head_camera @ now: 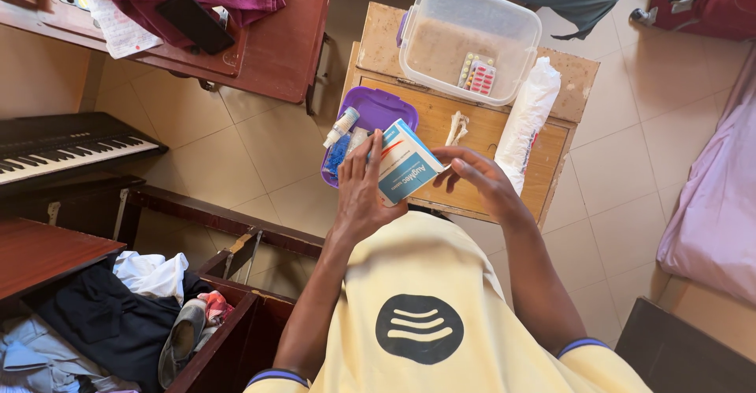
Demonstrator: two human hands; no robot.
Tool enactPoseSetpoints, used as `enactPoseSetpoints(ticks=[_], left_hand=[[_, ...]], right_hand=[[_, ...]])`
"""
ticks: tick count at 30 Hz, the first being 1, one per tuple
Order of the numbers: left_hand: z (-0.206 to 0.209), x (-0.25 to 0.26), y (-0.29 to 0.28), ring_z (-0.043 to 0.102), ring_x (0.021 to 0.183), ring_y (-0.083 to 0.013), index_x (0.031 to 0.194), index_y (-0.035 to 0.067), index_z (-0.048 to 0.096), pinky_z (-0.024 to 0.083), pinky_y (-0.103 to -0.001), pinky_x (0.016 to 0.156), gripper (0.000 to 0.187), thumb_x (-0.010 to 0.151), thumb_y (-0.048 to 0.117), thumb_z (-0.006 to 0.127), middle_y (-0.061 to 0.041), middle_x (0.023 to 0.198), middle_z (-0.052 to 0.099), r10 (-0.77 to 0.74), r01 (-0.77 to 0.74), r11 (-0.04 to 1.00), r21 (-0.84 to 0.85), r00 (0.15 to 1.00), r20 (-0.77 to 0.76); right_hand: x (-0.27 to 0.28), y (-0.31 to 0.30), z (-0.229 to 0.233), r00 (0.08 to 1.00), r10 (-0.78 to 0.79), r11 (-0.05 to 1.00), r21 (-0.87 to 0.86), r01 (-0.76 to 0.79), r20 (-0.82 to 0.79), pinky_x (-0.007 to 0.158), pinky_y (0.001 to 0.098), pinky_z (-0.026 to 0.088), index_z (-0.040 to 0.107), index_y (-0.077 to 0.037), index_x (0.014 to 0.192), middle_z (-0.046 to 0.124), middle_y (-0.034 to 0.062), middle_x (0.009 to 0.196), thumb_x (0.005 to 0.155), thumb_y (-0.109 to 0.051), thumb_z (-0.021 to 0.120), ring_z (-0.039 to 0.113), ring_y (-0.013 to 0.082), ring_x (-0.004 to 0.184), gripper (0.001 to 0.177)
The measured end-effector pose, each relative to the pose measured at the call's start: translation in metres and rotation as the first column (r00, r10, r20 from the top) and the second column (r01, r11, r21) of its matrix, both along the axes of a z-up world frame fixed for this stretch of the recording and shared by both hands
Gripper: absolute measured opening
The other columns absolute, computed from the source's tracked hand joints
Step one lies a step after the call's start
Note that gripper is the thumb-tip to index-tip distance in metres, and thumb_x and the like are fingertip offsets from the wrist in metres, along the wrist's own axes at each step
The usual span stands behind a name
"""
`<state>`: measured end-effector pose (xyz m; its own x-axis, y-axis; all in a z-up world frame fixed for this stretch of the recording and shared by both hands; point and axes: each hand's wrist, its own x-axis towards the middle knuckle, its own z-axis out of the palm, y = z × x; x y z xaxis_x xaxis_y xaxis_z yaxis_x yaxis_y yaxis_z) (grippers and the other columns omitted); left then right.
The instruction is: The person organizes various medicines and medical supplies on a wooden table. They remove blister packs and boxes from a plastic bag, inspect them, and place them into a clear plastic container. The person also handles a purple tray containing other medical items.
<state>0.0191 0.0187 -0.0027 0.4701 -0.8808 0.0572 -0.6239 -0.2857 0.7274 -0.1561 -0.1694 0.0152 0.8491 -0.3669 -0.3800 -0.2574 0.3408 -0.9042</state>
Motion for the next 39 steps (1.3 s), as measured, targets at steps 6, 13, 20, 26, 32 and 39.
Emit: enactPoseSetpoints(ticks=[6, 13, 20, 26, 32, 39], left_hand=[[-0.003, -0.002, -0.003, 0.035, 0.145, -0.0386, 0.164, 0.004, 0.015, 0.025, -0.052, 0.122, 0.129, 0.061, 0.036, 0.086, -0.020, 0.154, 0.037, -0.001, 0.000, 1.000, -0.004, 0.992, -0.125], [-0.008, -0.010, -0.007, 0.033, 0.146, -0.0406, 0.165, 0.005, 0.017, 0.027, -0.051, 0.122, 0.131, 0.060, 0.037, 0.088, -0.022, 0.156, 0.035, -0.002, -0.001, 1.000, -0.011, 0.969, -0.246], [-0.007, -0.024, -0.013, 0.033, 0.145, -0.0418, 0.165, 0.004, 0.016, 0.029, -0.052, 0.121, 0.130, 0.061, 0.037, 0.085, -0.023, 0.155, 0.033, 0.020, -0.016, 1.000, 0.014, 0.937, -0.349], [0.005, -0.011, -0.017, 0.035, 0.142, -0.0397, 0.163, 0.006, 0.018, 0.026, -0.053, 0.120, 0.129, 0.057, 0.031, 0.086, -0.020, 0.152, 0.037, 0.046, -0.043, 0.999, 0.023, 0.981, -0.190], [0.007, -0.013, -0.016, 0.034, 0.145, -0.0390, 0.163, 0.006, 0.017, 0.026, -0.053, 0.121, 0.126, 0.060, 0.024, 0.086, -0.018, 0.153, 0.037, -0.033, 0.018, 0.993, -0.116, 0.991, -0.127], [-0.009, -0.021, -0.013, 0.031, 0.150, -0.0400, 0.163, 0.008, 0.021, 0.028, -0.055, 0.128, 0.119, 0.064, 0.019, 0.087, -0.018, 0.155, 0.035, -0.030, -0.004, 0.970, -0.242, 0.990, -0.135]], right_hand=[[-0.012, 0.011, -0.015, 0.984, -0.174, 0.974, -0.146, 0.175, 0.019, 0.075, 0.0281, 0.054, 0.071, -0.001, 0.122, 0.073, 0.0142, 0.110, 0.097, -0.010, 0.072, 0.072, 0.0170, 0.094, 0.027], [-0.007, 0.021, -0.017, 0.896, -0.260, 0.809, -0.426, 0.406, 0.361, 0.096, 0.0312, 0.057, 0.071, -0.003, 0.104, 0.063, 0.0080, 0.113, 0.093, 0.003, 0.077, 0.066, 0.0157, 0.107, 0.014], [-0.005, 0.009, 0.002, 0.931, -0.111, 0.632, -0.699, 0.335, 0.346, 0.093, 0.0318, 0.057, 0.074, -0.007, 0.106, 0.066, 0.0093, 0.117, 0.100, -0.013, 0.070, 0.065, 0.0158, 0.106, 0.009], [-0.003, 0.008, 0.016, 0.983, -0.080, 0.490, -0.852, 0.183, 0.165, 0.091, 0.0323, 0.053, 0.067, -0.003, 0.133, 0.065, 0.0128, 0.120, 0.107, -0.019, 0.062, 0.062, 0.0182, 0.105, 0.031], [-0.001, 0.024, -0.013, 0.935, -0.323, 0.865, -0.356, 0.355, 0.148, 0.080, 0.0279, 0.050, 0.060, 0.002, 0.139, 0.062, 0.0082, 0.113, 0.112, -0.023, 0.056, 0.058, 0.0130, 0.095, 0.037], [0.006, 0.029, 0.004, 0.820, -0.568, 0.821, -0.020, 0.570, 0.074, 0.063, 0.0257, 0.050, 0.060, -0.011, 0.109, 0.064, 0.0060, 0.097, 0.096, -0.007, 0.068, 0.061, 0.0092, 0.081, 0.016]])
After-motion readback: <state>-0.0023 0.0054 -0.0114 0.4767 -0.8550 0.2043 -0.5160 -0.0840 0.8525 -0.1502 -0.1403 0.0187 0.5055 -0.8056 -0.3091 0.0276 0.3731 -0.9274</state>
